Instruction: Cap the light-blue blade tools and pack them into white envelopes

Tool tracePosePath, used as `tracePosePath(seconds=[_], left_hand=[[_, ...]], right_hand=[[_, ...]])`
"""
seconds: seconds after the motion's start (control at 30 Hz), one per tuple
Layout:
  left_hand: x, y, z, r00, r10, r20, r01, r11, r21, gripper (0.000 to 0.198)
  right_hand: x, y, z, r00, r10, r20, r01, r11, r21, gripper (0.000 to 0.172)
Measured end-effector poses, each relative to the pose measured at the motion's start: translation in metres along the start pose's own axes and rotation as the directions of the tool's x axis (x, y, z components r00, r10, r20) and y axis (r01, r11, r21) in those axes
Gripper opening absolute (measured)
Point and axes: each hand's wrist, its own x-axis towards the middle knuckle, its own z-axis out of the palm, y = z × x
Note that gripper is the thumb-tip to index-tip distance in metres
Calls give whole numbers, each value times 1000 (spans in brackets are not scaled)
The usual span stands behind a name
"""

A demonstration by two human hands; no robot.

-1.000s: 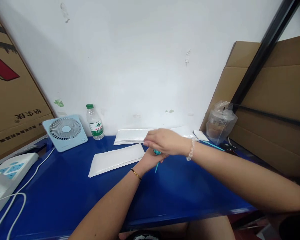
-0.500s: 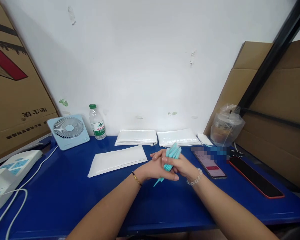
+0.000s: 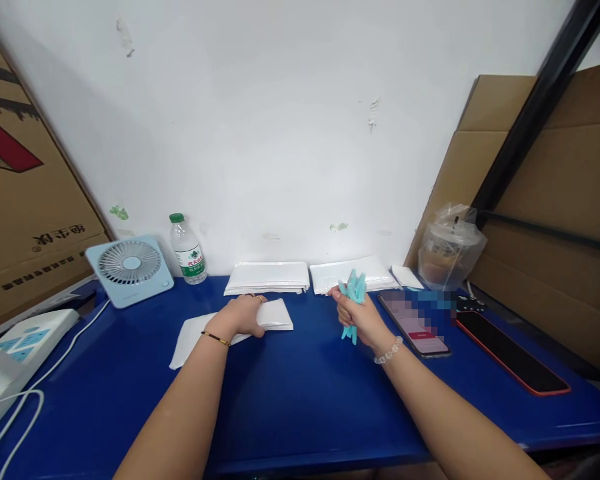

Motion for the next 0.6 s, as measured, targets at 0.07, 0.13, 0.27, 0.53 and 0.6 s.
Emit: tracePosePath(seconds=[0.07,0.13,0.27,0.53,0.6], left_hand=[[-4,11,-7,989,94,-110,-116,971,-209,59],[-7,23,-16,944,76,-320,-240,826,-510,57],[-11,41,-30,904,-246,-350,-345,64,-936,47],[8,45,8,997,28,67,71,-596,-800,39],[15,46,19,995,20,96,87,-621,-779,38]], right_hand=[[0,-6,-2,999,-31,-32,33,997,63,21],[0,-13,-5,996,-68,-56,74,991,113,22],[1,-29,-4,976,-205,-66,213,967,137,32],[-15,-69,24,701,-709,81,656,596,-464,35],[-23,-73,37,608,-763,221,736,437,-516,30]])
